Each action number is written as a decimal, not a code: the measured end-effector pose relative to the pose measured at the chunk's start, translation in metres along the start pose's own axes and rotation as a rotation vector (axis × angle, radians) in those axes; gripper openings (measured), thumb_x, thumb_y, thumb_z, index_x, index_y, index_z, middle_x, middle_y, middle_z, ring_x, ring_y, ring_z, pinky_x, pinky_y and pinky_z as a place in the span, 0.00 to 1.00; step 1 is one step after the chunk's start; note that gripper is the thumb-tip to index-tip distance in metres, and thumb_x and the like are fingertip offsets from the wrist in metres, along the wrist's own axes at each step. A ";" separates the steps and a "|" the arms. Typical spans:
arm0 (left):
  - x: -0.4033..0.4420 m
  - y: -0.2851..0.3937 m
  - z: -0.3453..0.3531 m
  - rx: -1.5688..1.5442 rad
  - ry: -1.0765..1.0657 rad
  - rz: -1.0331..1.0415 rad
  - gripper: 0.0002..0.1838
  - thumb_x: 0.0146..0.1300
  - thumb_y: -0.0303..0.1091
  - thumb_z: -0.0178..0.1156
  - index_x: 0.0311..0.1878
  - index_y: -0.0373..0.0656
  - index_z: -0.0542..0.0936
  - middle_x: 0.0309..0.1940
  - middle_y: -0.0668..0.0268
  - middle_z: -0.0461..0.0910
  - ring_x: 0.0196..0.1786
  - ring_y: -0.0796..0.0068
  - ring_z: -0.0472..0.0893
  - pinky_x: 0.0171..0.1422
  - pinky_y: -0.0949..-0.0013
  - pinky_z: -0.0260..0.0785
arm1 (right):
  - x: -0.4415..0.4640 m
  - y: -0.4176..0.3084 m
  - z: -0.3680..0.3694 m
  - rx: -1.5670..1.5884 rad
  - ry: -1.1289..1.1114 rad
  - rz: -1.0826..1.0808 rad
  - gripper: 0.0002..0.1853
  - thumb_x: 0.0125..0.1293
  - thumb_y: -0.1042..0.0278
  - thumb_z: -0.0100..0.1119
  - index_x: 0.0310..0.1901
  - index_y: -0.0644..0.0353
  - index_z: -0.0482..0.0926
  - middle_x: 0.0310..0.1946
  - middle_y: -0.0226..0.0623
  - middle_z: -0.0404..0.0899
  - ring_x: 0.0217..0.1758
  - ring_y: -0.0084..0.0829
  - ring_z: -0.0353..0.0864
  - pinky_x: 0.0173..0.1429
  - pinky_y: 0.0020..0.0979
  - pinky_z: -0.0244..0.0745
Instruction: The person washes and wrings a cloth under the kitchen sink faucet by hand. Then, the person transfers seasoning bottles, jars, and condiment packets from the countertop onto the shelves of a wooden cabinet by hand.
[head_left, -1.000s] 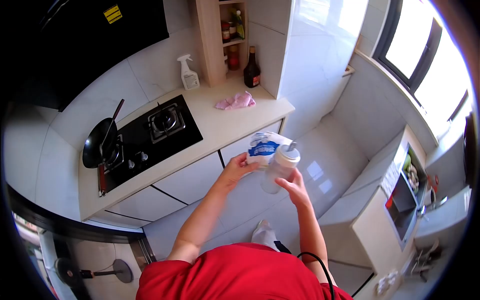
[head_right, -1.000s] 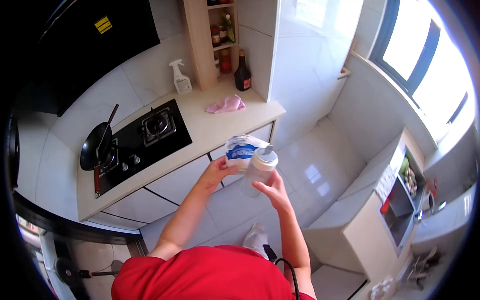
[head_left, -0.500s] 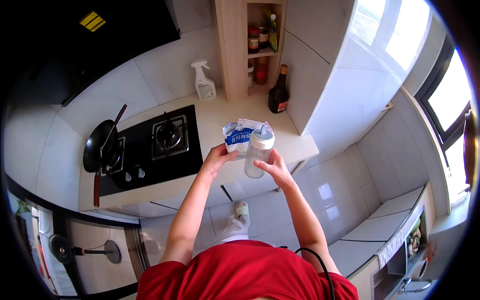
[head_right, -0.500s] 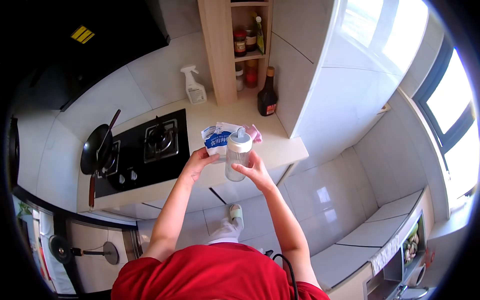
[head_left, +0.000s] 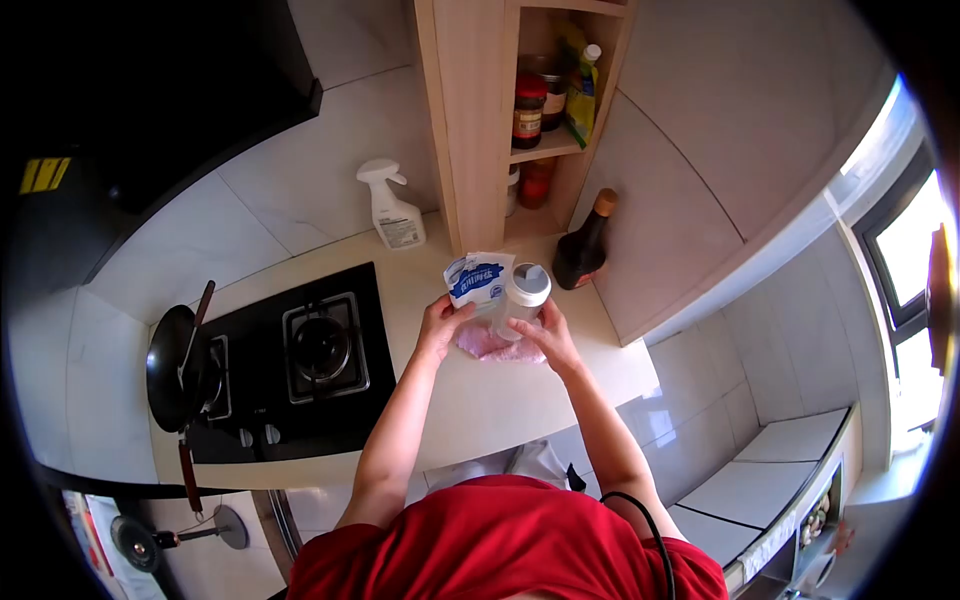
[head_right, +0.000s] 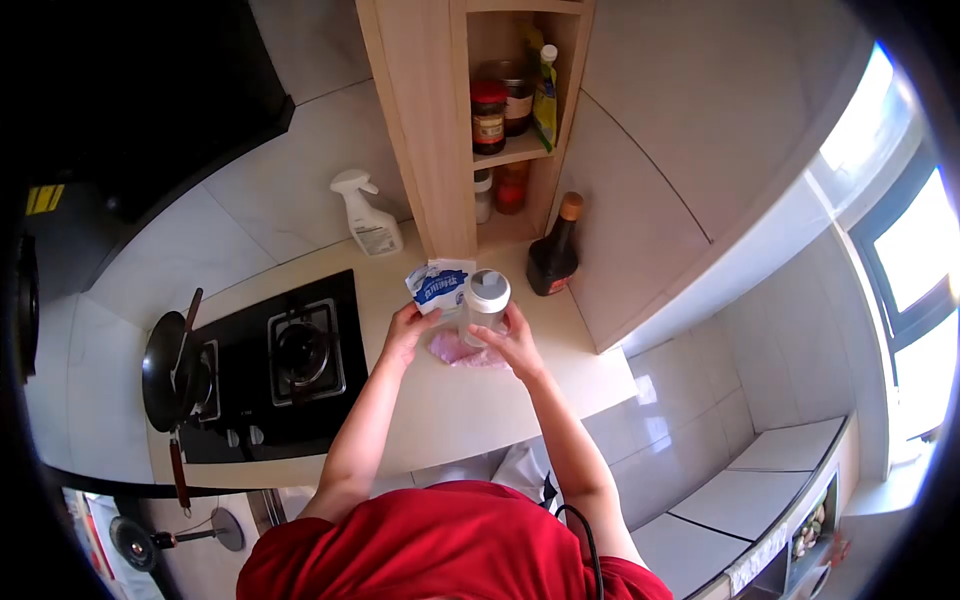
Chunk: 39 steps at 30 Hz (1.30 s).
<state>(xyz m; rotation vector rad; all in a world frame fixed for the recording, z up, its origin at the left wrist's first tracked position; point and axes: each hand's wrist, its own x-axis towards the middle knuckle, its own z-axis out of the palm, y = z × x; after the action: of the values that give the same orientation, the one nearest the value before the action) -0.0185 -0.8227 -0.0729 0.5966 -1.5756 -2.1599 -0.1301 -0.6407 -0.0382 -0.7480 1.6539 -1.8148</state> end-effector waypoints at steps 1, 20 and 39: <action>0.010 -0.014 -0.007 0.016 0.068 0.003 0.15 0.55 0.31 0.67 0.45 0.40 0.79 0.42 0.69 0.80 0.45 0.81 0.75 0.54 0.75 0.65 | 0.006 0.005 -0.003 0.047 0.009 0.040 0.35 0.50 0.62 0.72 0.57 0.63 0.67 0.52 0.38 0.72 0.58 0.31 0.68 0.63 0.32 0.61; 0.098 -0.108 -0.037 0.441 0.429 0.301 0.16 0.53 0.28 0.64 0.46 0.38 0.78 0.30 0.68 0.80 0.31 0.83 0.72 0.37 0.76 0.66 | 0.164 0.079 -0.019 -0.295 0.411 -0.121 0.37 0.50 0.62 0.71 0.58 0.67 0.64 0.54 0.41 0.71 0.58 0.31 0.68 0.63 0.29 0.61; 0.091 -0.104 -0.044 0.384 0.389 0.170 0.12 0.53 0.30 0.66 0.41 0.37 0.80 0.27 0.69 0.80 0.29 0.82 0.72 0.36 0.77 0.66 | 0.249 0.118 -0.024 -0.125 0.340 -0.283 0.46 0.46 0.67 0.64 0.67 0.68 0.51 0.64 0.52 0.57 0.69 0.44 0.54 0.71 0.37 0.49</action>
<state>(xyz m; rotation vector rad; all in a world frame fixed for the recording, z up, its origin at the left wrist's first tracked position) -0.0767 -0.8775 -0.1942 0.9007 -1.7486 -1.5126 -0.3132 -0.8152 -0.1502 -0.7933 1.9749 -2.1468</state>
